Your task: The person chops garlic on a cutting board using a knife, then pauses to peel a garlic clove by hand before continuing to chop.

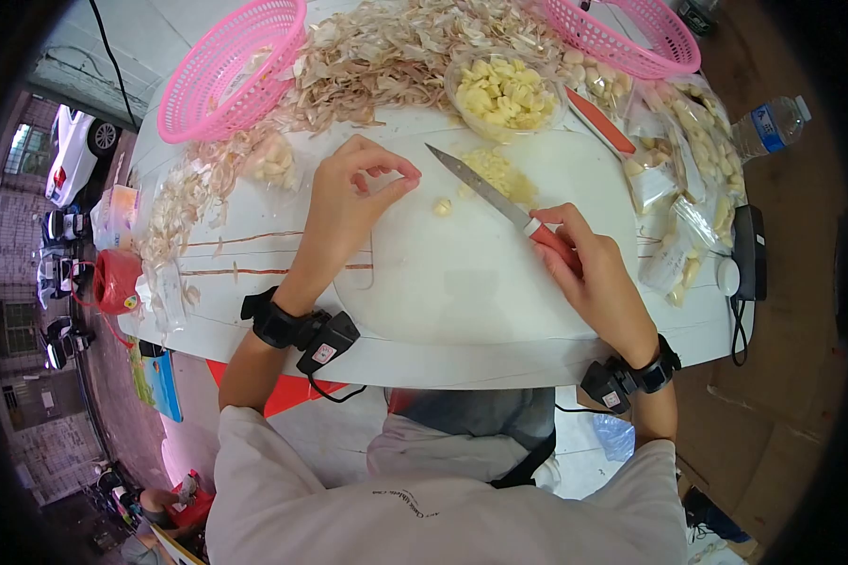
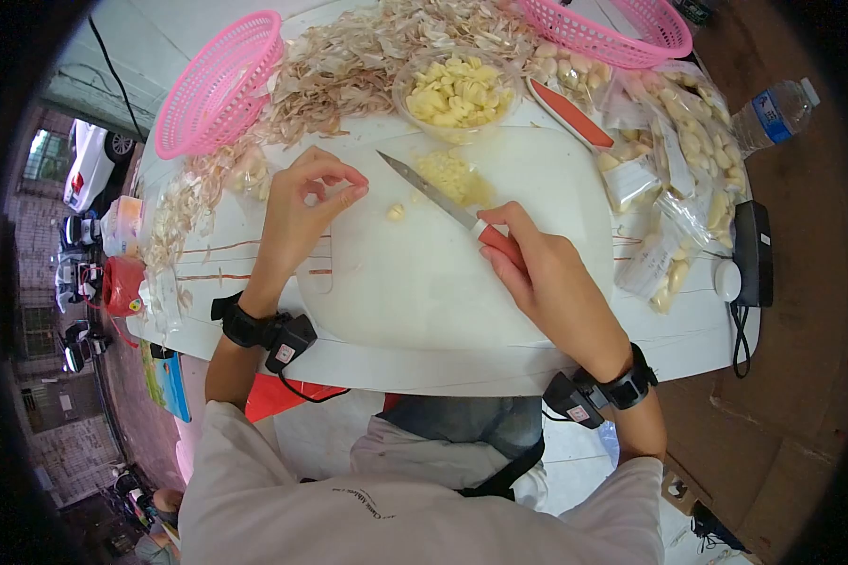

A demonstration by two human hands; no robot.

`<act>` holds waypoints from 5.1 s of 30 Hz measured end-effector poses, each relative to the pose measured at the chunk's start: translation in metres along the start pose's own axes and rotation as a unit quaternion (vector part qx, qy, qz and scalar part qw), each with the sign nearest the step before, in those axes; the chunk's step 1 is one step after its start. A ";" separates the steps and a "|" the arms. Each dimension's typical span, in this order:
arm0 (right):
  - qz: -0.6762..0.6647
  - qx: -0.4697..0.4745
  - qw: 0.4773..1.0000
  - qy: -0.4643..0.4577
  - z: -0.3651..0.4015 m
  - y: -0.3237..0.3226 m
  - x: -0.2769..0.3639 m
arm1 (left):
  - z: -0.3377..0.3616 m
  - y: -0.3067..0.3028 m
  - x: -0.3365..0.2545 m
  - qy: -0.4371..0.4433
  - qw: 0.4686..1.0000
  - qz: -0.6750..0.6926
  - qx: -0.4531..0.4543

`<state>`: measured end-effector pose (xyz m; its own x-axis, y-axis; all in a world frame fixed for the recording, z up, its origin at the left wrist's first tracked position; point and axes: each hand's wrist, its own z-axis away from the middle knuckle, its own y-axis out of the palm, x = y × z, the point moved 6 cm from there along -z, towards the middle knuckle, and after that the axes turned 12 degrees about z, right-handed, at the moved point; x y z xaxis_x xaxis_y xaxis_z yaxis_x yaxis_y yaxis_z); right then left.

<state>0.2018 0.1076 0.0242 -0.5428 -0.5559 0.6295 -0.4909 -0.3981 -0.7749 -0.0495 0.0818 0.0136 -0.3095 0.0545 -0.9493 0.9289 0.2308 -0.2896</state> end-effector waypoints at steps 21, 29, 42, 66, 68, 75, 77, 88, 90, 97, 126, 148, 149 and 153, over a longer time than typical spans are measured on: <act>-0.053 -0.030 0.998 -0.028 0.001 0.003 -0.005 | 0.005 -0.003 -0.010 0.065 0.974 -0.219 -0.008; -0.044 -0.055 0.997 -0.030 0.002 -0.002 -0.002 | 0.003 -0.008 -0.020 0.125 0.966 -0.226 0.017; 0.001 -0.013 1.000 0.004 0.002 0.000 -0.001 | 0.018 -0.001 -0.033 0.121 0.976 -0.183 0.019; 0.025 -0.010 0.999 -0.044 0.006 0.003 0.004 | 0.024 0.032 -0.026 0.172 0.958 -0.214 0.087; 0.032 -0.017 0.997 -0.066 0.006 0.003 0.007 | 0.024 0.032 -0.025 0.169 0.961 -0.204 0.079; 0.061 -0.010 0.995 -0.081 0.005 0.004 0.006 | 0.025 0.033 -0.021 0.175 0.964 -0.187 0.066; 0.092 -0.004 0.992 -0.086 0.005 0.008 0.007 | 0.026 0.033 -0.020 0.168 0.966 -0.185 0.063; 0.050 -0.002 0.997 -0.060 0.004 0.007 0.003 | 0.025 0.031 -0.018 0.155 0.970 -0.179 0.050; 0.035 -0.023 0.997 -0.058 0.003 0.004 0.003 | 0.025 0.030 -0.018 0.149 0.971 -0.183 0.041; 0.030 -0.020 0.998 -0.059 0.004 0.002 0.003 | 0.025 0.030 -0.022 0.173 0.968 -0.180 0.030; 0.078 -0.013 0.994 -0.075 0.003 0.008 0.008 | 0.024 0.035 -0.023 0.182 0.962 -0.195 0.060; 0.048 -0.018 0.996 -0.071 0.002 0.006 0.006 | 0.026 0.028 -0.031 0.219 0.958 -0.184 0.012; 0.051 -0.023 0.996 -0.074 0.002 0.006 0.006 | 0.027 0.025 -0.033 0.224 0.958 -0.178 -0.014; 0.066 -0.035 0.994 -0.084 0.003 0.007 0.006 | 0.028 0.017 -0.040 0.237 0.951 -0.183 -0.078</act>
<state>0.1976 0.0995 0.0227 -0.4869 -0.7168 0.4991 -0.4720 -0.2648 -0.8409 -0.0153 0.0565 0.0436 -0.6976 0.3665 -0.6157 0.7113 0.4576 -0.5335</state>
